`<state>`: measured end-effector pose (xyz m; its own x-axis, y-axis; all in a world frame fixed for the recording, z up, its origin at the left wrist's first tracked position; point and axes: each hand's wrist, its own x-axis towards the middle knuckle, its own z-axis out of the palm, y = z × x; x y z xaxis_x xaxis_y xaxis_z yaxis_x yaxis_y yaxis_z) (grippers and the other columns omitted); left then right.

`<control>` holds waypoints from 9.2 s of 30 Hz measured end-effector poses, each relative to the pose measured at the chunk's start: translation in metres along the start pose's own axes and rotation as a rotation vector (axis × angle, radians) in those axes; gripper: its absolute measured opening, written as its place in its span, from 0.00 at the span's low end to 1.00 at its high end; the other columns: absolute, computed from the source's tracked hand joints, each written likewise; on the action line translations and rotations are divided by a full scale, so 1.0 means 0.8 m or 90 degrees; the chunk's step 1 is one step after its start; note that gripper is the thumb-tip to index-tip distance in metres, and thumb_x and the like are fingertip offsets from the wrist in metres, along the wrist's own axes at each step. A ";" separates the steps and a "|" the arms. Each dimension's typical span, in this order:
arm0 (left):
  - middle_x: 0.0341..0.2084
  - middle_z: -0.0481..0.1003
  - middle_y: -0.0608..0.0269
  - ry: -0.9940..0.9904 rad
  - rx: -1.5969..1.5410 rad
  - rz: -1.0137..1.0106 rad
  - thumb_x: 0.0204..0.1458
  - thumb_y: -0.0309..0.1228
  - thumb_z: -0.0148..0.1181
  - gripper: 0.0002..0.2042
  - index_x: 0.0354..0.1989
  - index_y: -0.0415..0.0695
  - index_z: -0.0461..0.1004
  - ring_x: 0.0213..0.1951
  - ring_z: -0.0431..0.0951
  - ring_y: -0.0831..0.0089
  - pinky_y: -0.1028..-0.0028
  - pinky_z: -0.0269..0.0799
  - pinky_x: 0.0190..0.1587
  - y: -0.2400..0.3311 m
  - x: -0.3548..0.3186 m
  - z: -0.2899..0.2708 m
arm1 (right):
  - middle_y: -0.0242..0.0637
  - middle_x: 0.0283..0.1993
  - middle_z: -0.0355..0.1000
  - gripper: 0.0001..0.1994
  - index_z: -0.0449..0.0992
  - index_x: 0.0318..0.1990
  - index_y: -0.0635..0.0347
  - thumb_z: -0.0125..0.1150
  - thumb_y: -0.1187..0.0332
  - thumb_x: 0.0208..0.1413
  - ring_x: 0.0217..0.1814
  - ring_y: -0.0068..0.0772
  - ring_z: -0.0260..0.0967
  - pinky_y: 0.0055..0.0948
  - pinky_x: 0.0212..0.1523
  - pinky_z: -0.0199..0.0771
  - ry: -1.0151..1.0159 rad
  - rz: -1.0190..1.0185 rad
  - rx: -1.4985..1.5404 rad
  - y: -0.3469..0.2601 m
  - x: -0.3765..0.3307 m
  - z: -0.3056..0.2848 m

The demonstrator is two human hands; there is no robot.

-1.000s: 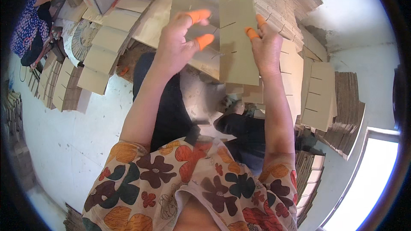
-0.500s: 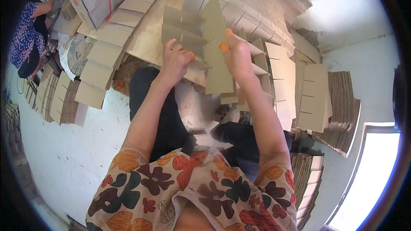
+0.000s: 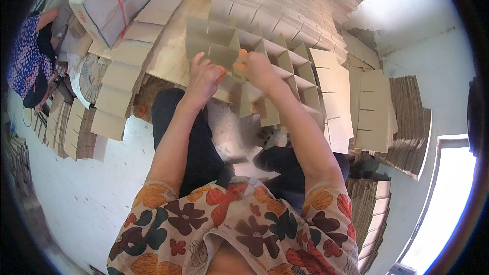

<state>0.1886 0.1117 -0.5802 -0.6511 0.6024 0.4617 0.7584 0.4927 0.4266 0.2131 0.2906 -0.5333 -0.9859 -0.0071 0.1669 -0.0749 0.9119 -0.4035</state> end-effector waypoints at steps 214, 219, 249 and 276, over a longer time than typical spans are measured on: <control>0.32 0.69 0.62 -0.055 0.081 0.301 0.42 0.28 0.56 0.07 0.31 0.43 0.71 0.40 0.69 0.65 0.67 0.66 0.44 0.152 0.337 0.295 | 0.23 0.19 0.56 0.24 0.68 0.56 0.62 0.64 0.79 0.48 0.20 0.13 0.50 0.10 0.22 0.55 0.671 0.356 -0.131 0.274 -0.163 -0.195; 0.31 0.72 0.64 0.011 0.051 0.378 0.43 0.23 0.50 0.06 0.30 0.44 0.71 0.41 0.70 0.66 0.69 0.69 0.42 0.152 0.328 0.280 | 0.22 0.20 0.53 0.25 0.69 0.56 0.61 0.65 0.80 0.47 0.21 0.13 0.50 0.09 0.24 0.55 0.708 0.294 -0.101 0.269 -0.161 -0.196; 0.22 0.71 0.59 -0.164 -0.046 0.515 0.40 0.23 0.54 0.01 0.23 0.40 0.70 0.31 0.73 0.64 0.67 0.71 0.31 0.221 0.258 0.216 | 0.42 0.30 0.75 0.23 0.70 0.54 0.60 0.63 0.77 0.48 0.15 0.23 0.55 0.24 0.18 0.64 0.607 0.273 -0.191 0.250 -0.156 -0.185; 0.29 0.73 0.57 -0.391 -0.263 0.191 0.43 0.28 0.61 0.10 0.33 0.40 0.71 0.36 0.73 0.61 0.66 0.72 0.35 0.237 0.243 0.145 | 0.52 0.45 0.69 0.35 0.49 0.65 0.62 0.53 0.82 0.46 0.28 0.50 0.71 0.39 0.28 0.75 0.361 0.365 -0.052 0.225 -0.206 -0.110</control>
<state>0.2093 0.3951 -0.5001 -0.1970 0.9700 0.1425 0.7483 0.0548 0.6611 0.3749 0.4921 -0.5540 -0.6406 0.6593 0.3936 0.4521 0.7382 -0.5007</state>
